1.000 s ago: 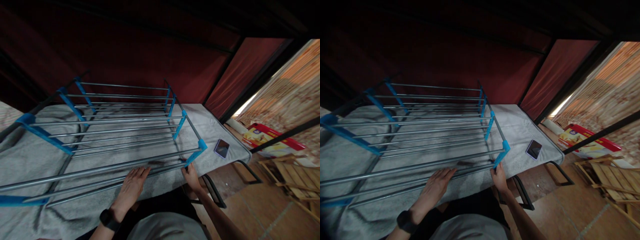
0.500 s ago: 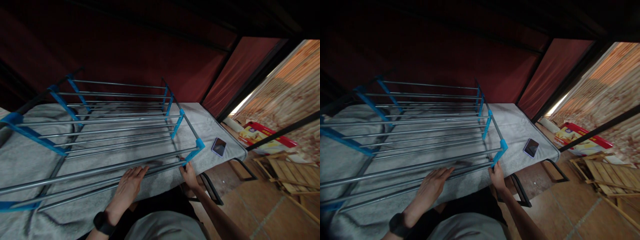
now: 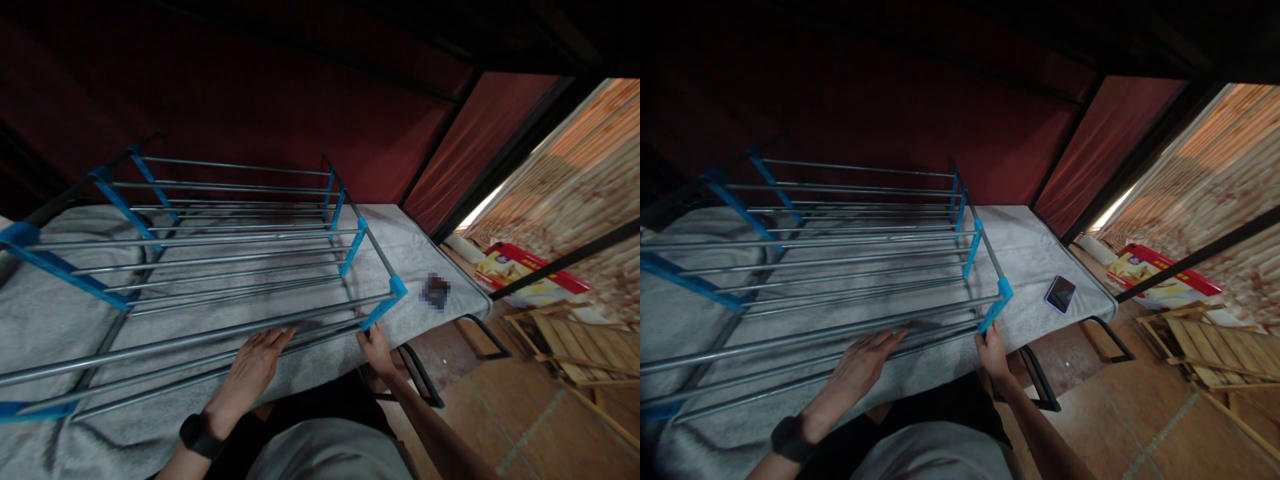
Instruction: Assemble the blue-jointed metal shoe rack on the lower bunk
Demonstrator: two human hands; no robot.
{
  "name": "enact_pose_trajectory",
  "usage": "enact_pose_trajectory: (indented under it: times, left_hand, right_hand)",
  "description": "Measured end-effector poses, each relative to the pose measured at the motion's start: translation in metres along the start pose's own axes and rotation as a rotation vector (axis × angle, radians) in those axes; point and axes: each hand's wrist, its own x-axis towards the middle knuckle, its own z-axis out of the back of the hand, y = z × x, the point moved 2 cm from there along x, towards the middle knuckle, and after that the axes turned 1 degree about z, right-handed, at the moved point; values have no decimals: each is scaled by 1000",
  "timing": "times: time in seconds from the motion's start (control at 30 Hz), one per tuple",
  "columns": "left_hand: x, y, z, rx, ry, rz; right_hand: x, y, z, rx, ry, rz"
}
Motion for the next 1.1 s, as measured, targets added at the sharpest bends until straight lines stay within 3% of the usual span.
enact_pose_trajectory:
  times: [0.77,1.1]
  left_hand:
    - [-1,8,-6,-90,-48,-37]
    - [-1,4,-2,-74,-1,-25]
  right_hand:
    - [-1,0,0,-36,-20,38]
    - [0,-1,-2,-6,-1,20]
